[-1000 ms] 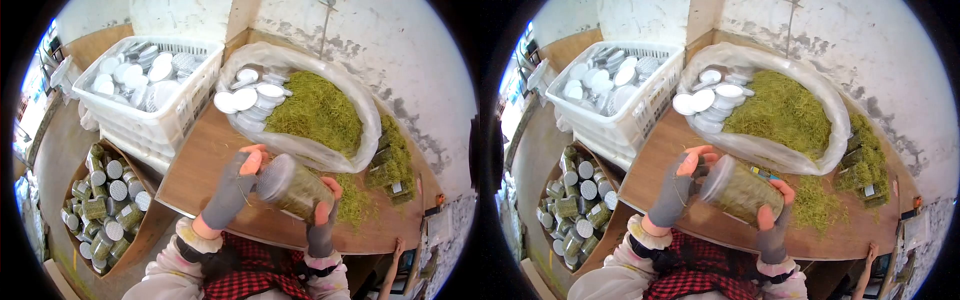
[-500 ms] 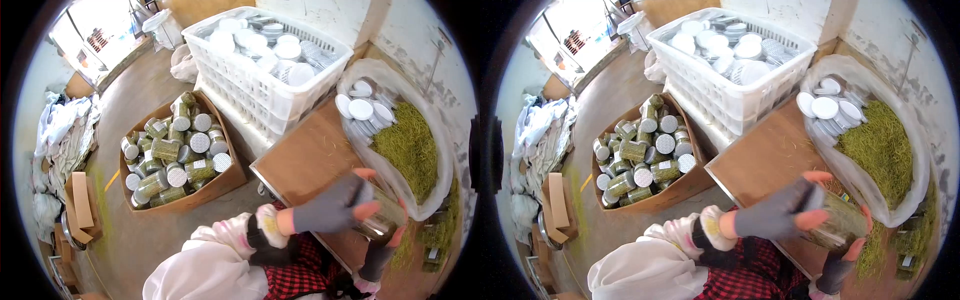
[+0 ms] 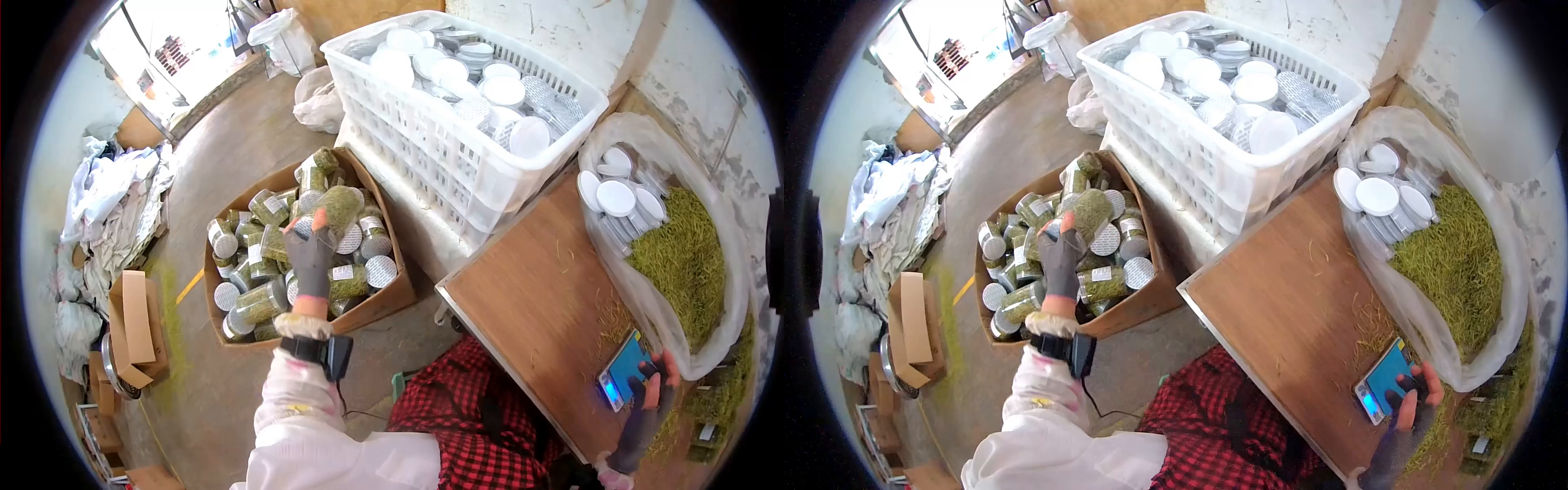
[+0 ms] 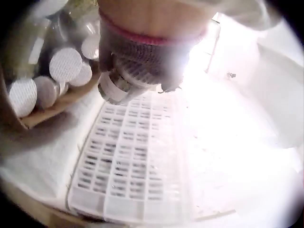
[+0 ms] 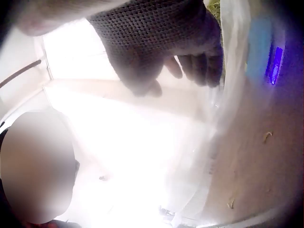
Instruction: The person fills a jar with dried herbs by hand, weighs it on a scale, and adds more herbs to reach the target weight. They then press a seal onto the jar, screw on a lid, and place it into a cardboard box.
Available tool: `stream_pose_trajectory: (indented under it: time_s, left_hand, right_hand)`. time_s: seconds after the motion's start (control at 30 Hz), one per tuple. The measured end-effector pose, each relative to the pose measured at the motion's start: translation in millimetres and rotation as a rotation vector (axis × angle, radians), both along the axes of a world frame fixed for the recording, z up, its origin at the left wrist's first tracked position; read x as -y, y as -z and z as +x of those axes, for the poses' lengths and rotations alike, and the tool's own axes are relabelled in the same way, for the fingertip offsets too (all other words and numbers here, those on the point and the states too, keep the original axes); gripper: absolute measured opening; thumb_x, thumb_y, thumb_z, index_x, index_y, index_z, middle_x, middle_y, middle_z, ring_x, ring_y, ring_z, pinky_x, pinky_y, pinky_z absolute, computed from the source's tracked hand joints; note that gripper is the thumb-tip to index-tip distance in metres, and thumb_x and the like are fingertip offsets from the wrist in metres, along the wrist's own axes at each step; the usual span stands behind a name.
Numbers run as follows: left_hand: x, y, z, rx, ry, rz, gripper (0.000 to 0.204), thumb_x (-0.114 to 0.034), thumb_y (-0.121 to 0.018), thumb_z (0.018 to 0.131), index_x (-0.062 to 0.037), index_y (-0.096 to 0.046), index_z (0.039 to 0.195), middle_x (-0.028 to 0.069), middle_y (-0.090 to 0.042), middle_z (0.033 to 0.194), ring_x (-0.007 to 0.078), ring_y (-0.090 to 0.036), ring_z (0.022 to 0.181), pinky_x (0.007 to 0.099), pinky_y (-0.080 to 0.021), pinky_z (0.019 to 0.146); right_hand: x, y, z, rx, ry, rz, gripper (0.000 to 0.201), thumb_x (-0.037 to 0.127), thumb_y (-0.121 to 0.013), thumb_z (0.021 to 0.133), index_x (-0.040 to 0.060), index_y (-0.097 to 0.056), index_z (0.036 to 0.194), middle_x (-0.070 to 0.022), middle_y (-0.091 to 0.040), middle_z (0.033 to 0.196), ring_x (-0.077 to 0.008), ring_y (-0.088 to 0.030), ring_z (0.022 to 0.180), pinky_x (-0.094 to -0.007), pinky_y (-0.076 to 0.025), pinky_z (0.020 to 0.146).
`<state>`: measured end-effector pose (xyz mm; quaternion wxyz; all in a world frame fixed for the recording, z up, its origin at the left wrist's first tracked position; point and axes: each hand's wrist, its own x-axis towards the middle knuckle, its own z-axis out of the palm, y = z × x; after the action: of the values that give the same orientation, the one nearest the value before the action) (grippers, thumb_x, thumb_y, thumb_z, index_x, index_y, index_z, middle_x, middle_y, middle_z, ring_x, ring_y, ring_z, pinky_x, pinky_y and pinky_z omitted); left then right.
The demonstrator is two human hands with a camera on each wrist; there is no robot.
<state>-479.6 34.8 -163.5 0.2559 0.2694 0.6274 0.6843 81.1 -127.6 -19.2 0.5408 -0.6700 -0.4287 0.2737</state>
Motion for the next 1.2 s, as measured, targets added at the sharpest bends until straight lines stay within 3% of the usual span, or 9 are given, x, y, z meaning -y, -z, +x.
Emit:
stream_pose_trajectory:
  time_s: [0.23, 0.3, 0.4, 0.63, 0.77, 0.9, 1.03, 1.1, 1.2]
  left_hand:
    - [-111, 36, -59, -0.540, -0.176, -0.185, 0.096, -0.059, -0.084, 0.078, 0.0148, -0.055, 0.134, 0.0320, -0.060, 0.128, 0.0430, -0.054, 0.125, 0.0487, -0.041, 0.110]
    - [-143, 39, -68, -1.029, -0.235, -0.314, 0.094, -0.055, -0.085, 0.078, 0.0099, -0.055, 0.138, 0.0321, -0.056, 0.136, 0.0435, -0.048, 0.131, 0.0480, -0.041, 0.110]
    - [-167, 45, -69, -1.002, -0.136, -0.538, 0.080, -0.038, -0.086, 0.080, -0.0119, -0.054, 0.149, 0.0346, -0.044, 0.147, 0.0464, -0.047, 0.134, 0.0487, -0.043, 0.111]
    - [-193, 81, -81, -1.082, 0.212, -0.832, 0.072, -0.024, -0.077, 0.083, -0.0193, -0.053, 0.150, 0.0324, -0.048, 0.145, 0.0501, -0.055, 0.129, 0.0487, -0.047, 0.111]
    - [-173, 81, -49, -1.370, 0.096, -0.617, 0.077, -0.024, -0.076, 0.085, -0.0237, -0.045, 0.155, 0.0256, -0.037, 0.157, 0.0467, -0.043, 0.142, 0.0478, -0.046, 0.111]
    - [-163, 72, -30, -1.589, 0.400, -0.773, 0.081, -0.032, -0.079, 0.084, -0.0280, -0.043, 0.157, 0.0168, -0.028, 0.169, 0.0415, -0.031, 0.153, 0.0580, -0.034, 0.119]
    - [-174, 67, -27, -1.666, 0.414, -1.101, 0.078, -0.047, -0.066, 0.093, -0.0150, -0.041, 0.159, 0.0113, -0.030, 0.171, 0.0339, -0.024, 0.159, 0.0635, -0.028, 0.120]
    - [-181, 41, -46, -1.143, 0.608, -1.422, 0.079, -0.048, -0.064, 0.094, -0.0146, -0.040, 0.161, 0.0135, -0.041, 0.165, 0.0371, -0.031, 0.156, 0.0592, -0.032, 0.120]
    - [-152, 61, -54, -1.408, 0.488, -1.273, 0.079, -0.053, -0.058, 0.096, -0.0072, -0.042, 0.159, 0.0204, -0.050, 0.157, 0.0401, -0.038, 0.152, 0.0516, -0.036, 0.121]
  right_hand:
    - [2, 5, 20, 0.106, 0.090, -0.024, 0.043, 0.024, -0.053, 0.109, 0.0070, -0.050, 0.149, -0.0058, -0.057, 0.138, -0.0175, -0.059, 0.118, -0.0322, -0.050, 0.096]
    - [2, 5, 20, 0.090, 0.104, -0.028, 0.043, 0.024, -0.053, 0.109, 0.0070, -0.051, 0.148, -0.0056, -0.057, 0.136, -0.0178, -0.059, 0.118, -0.0324, -0.050, 0.097]
    - [2, 4, 17, 0.072, 0.124, -0.037, 0.042, 0.024, -0.053, 0.109, 0.0070, -0.051, 0.147, -0.0053, -0.057, 0.135, -0.0182, -0.059, 0.119, -0.0330, -0.050, 0.097]
    - [9, 4, 10, 0.083, 0.231, -0.061, 0.039, 0.025, -0.056, 0.109, 0.0076, -0.054, 0.144, -0.0050, -0.057, 0.135, -0.0186, -0.059, 0.121, -0.0335, -0.049, 0.098]
    - [10, 1, 8, 0.080, 0.269, -0.050, 0.037, 0.017, -0.055, 0.107, 0.0058, -0.053, 0.143, -0.0083, -0.058, 0.134, -0.0194, -0.060, 0.114, -0.0374, -0.052, 0.098]
    - [14, -3, 2, 0.117, 0.274, -0.052, 0.036, 0.015, -0.055, 0.107, 0.0059, -0.054, 0.142, -0.0077, -0.059, 0.133, -0.0191, -0.061, 0.113, -0.0357, -0.053, 0.095]
    - [25, -9, 1, 0.142, 0.258, -0.043, 0.033, 0.014, -0.056, 0.107, 0.0059, -0.055, 0.139, -0.0069, -0.059, 0.132, -0.0184, -0.062, 0.112, -0.0337, -0.054, 0.092]
    - [35, -11, 5, 0.147, 0.299, -0.021, 0.032, 0.015, -0.057, 0.107, 0.0061, -0.056, 0.138, -0.0068, -0.059, 0.131, -0.0184, -0.062, 0.112, -0.0333, -0.053, 0.092]
    - [48, -14, 13, 0.152, 0.381, -0.016, 0.033, 0.018, -0.057, 0.107, 0.0065, -0.057, 0.138, -0.0053, -0.059, 0.129, -0.0172, -0.061, 0.111, -0.0329, -0.052, 0.093]
